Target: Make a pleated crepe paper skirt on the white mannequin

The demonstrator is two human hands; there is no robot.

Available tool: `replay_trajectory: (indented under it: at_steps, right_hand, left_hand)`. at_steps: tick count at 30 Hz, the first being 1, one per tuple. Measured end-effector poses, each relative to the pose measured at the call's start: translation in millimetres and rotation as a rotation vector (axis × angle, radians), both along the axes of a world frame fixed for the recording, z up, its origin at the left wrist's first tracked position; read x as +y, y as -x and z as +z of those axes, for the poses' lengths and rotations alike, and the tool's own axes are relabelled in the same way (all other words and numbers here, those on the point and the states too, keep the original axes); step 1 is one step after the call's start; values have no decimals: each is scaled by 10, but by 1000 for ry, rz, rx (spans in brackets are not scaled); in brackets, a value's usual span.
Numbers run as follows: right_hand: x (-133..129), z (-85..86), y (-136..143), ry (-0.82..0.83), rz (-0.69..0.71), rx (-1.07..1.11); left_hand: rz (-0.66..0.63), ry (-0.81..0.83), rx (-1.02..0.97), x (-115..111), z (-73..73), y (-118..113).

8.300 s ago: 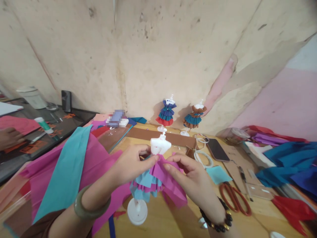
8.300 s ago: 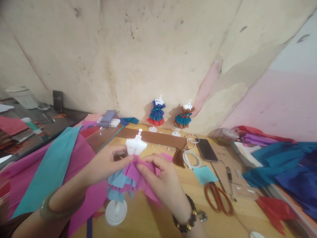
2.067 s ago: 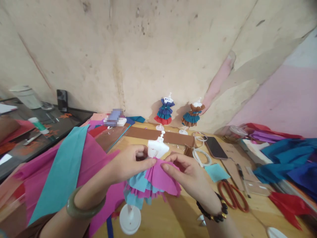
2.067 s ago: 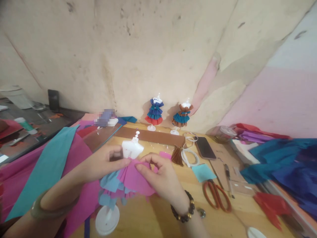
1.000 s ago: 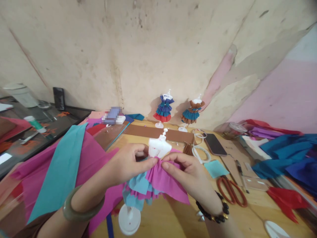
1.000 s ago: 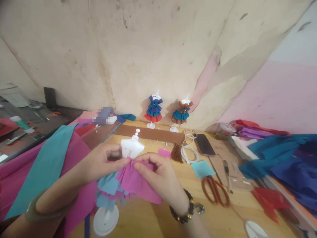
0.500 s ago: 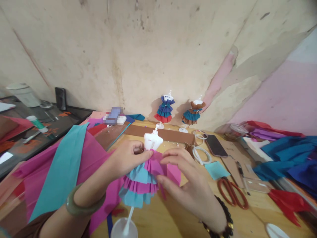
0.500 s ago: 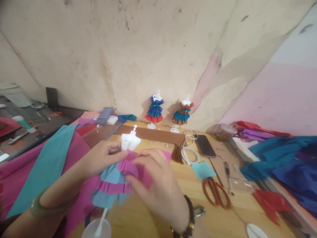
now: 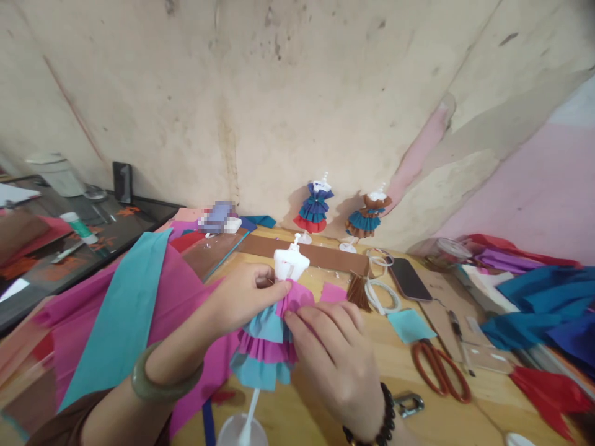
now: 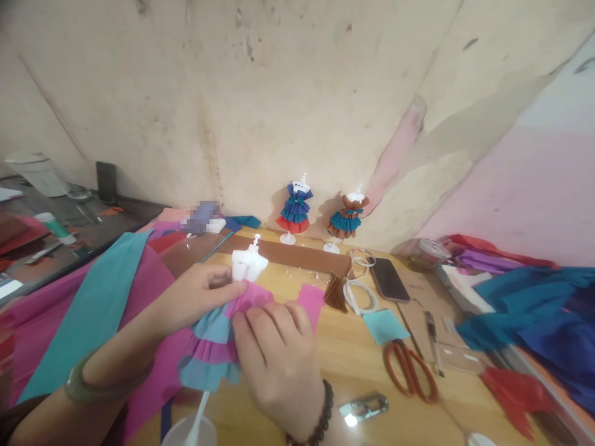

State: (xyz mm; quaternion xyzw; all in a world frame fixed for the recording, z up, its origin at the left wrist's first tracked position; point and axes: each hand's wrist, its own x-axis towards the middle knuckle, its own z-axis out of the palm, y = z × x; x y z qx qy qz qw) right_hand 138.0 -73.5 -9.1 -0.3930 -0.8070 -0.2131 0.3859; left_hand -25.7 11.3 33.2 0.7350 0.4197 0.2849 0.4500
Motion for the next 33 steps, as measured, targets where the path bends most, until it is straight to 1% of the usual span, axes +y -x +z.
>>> replay_trajectory:
  at_steps: [3, 5, 8, 10, 12, 13, 16, 17, 19, 21, 23, 26, 33]
  right_hand:
    - [30, -29, 5, -18, 29, 0]
    - [48, -46, 14, -36, 41, -5]
    - [58, -49, 25, 24, 101, 11]
    - [62, -37, 10, 114, 179, 112]
    - [81, -24, -34, 204, 212, 293]
    - [100, -20, -65, 239, 188, 391]
    - [190, -22, -168, 386, 42, 613]
    - [222, -25, -197, 468, 16, 656]
    - [272, -29, -236, 647, 6, 703]
    - [296, -22, -251, 752, 6, 724]
    - [296, -6, -249, 790, -1, 755]
    - [282, 24, -238, 835, 30, 800]
    - [283, 49, -274, 884, 69, 812]
  left_hand:
    - [-15, 31, -46, 13, -1, 4]
    - [-4, 23, -66, 26, -12, 8]
    - [29, -2, -91, 47, -28, 17]
    - [22, 0, -106, 57, -32, 24]
    - [-12, 24, -107, 63, -34, 26]
    - [-37, 45, -107, 63, -34, 23]
    - [-123, 116, -124, 57, -48, -4]
    - [-147, 126, -131, 53, -57, -19]
    - [-174, 123, -141, 46, -81, -47]
    - [-199, 107, -148, 43, -105, -68]
    - [-232, 92, -153, 44, -120, -73]
    - [-274, 71, -121, 49, -120, -60]
    - [-278, 53, -67, 48, -115, -33]
